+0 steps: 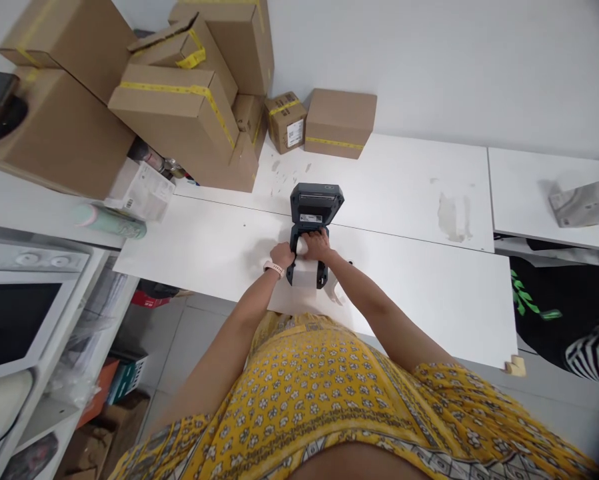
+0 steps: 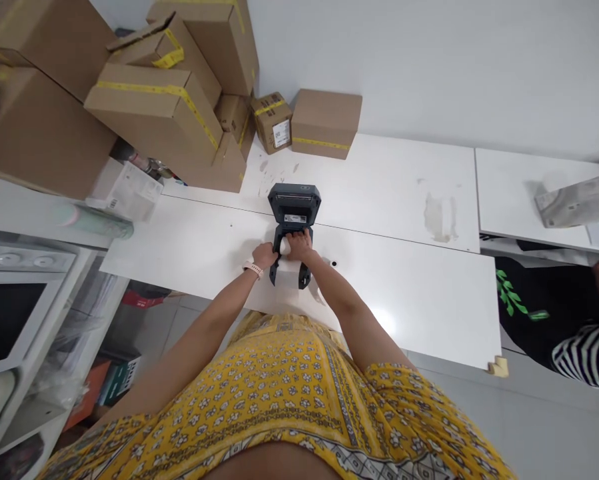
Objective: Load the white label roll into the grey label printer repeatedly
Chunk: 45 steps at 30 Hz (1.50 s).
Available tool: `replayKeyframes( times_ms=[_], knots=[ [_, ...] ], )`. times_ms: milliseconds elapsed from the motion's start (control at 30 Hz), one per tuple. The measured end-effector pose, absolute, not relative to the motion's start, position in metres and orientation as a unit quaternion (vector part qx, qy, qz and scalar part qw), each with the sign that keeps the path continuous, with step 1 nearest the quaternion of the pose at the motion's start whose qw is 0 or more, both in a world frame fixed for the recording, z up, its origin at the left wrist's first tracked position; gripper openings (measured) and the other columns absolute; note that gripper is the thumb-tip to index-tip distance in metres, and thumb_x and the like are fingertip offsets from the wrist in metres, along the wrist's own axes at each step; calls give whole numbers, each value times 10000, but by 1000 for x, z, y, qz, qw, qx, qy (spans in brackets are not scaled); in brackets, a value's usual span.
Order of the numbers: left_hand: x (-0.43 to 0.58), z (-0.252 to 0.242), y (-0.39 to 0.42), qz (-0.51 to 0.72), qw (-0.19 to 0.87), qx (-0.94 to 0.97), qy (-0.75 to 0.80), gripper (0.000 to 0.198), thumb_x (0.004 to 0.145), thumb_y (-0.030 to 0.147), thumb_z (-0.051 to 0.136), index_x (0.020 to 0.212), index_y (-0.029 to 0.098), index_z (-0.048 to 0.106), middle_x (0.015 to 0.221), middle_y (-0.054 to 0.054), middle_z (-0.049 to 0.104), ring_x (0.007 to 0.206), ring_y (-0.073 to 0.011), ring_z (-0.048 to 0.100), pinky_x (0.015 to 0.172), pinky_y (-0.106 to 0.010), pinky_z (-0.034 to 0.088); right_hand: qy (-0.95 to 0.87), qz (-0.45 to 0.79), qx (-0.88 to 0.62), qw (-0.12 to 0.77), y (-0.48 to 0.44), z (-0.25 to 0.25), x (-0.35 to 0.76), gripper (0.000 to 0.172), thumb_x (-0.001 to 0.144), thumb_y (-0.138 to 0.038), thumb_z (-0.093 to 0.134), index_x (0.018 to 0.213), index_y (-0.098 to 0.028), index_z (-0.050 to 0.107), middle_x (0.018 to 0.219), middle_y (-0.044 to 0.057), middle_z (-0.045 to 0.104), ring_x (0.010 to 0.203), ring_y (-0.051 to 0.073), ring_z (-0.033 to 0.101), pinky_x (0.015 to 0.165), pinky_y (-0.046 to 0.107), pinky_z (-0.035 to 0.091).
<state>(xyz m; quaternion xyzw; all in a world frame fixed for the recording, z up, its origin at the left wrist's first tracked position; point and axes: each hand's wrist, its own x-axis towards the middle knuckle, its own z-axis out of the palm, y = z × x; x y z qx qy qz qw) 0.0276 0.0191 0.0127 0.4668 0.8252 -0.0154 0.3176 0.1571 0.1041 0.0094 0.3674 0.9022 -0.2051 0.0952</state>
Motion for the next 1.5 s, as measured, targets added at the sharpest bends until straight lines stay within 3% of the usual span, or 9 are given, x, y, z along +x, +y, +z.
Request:
replayKeyframes(
  times_ms=[233,500,633,767,933,1033,1267,1400,1500],
  knots=[
    [29,14,20,-11,318,475,821,288,930,239,565,1151,93,679,1150,-272,685,1136,-423,652,892,-452,500,739,-596,302,-91,112,64,261,838,657,-453,824,1391,-260,468,1320,86,653,1188,307,630,1027,460,497],
    [31,25,24,-71,303,485,817,293,944,255,543,1159,122,691,1188,-222,704,1154,-368,666,899,-396,531,586,-593,481,-271,139,-1,298,886,492,-355,838,1276,-242,439,1279,90,590,1161,288,579,994,480,517],
    [35,30,25,-97,285,489,819,303,950,261,529,1172,125,684,1205,-194,708,1150,-337,676,899,-376,549,541,-596,518,-289,144,-41,281,871,463,-336,808,1238,-247,419,1213,72,588,1118,279,575,900,467,558],
    [35,28,25,-100,278,488,821,308,944,254,527,1168,122,692,1197,-203,711,1135,-336,684,885,-383,560,557,-569,540,-273,143,-67,273,853,462,-314,787,1234,-227,436,1203,72,594,1116,283,584,986,502,518],
    [34,23,25,-101,268,492,822,304,933,266,539,1152,130,702,1201,-205,711,1139,-339,682,885,-377,556,571,-575,535,-239,134,-81,294,910,529,-305,730,1381,-232,417,1409,139,540,1303,328,526,1078,533,456],
    [34,22,26,-104,265,494,822,315,931,253,532,1160,117,700,1191,-212,711,1128,-342,687,877,-375,556,540,-595,544,-243,117,-81,325,834,581,-269,643,1396,-252,465,1496,144,510,1354,312,522,1095,526,446],
    [35,21,27,-103,261,498,821,321,926,235,524,1168,127,706,1190,-204,714,1135,-344,683,883,-376,553,539,-573,574,-229,66,-84,344,586,567,-351,764,1134,-220,699,1165,78,729,1129,296,639,1040,519,473],
    [35,19,24,-99,257,498,822,312,931,254,528,1153,128,709,1190,-201,716,1130,-336,686,879,-366,552,526,-576,581,-234,56,-67,330,552,702,-558,725,1107,-184,713,963,67,747,928,261,678,865,443,547],
    [35,17,24,-97,258,504,818,305,932,244,526,1144,127,711,1175,-198,721,1136,-335,685,879,-362,550,548,-635,495,-229,58,-31,329,585,838,-614,633,1243,-194,673,991,71,747,875,234,689,791,384,553]
  ],
)
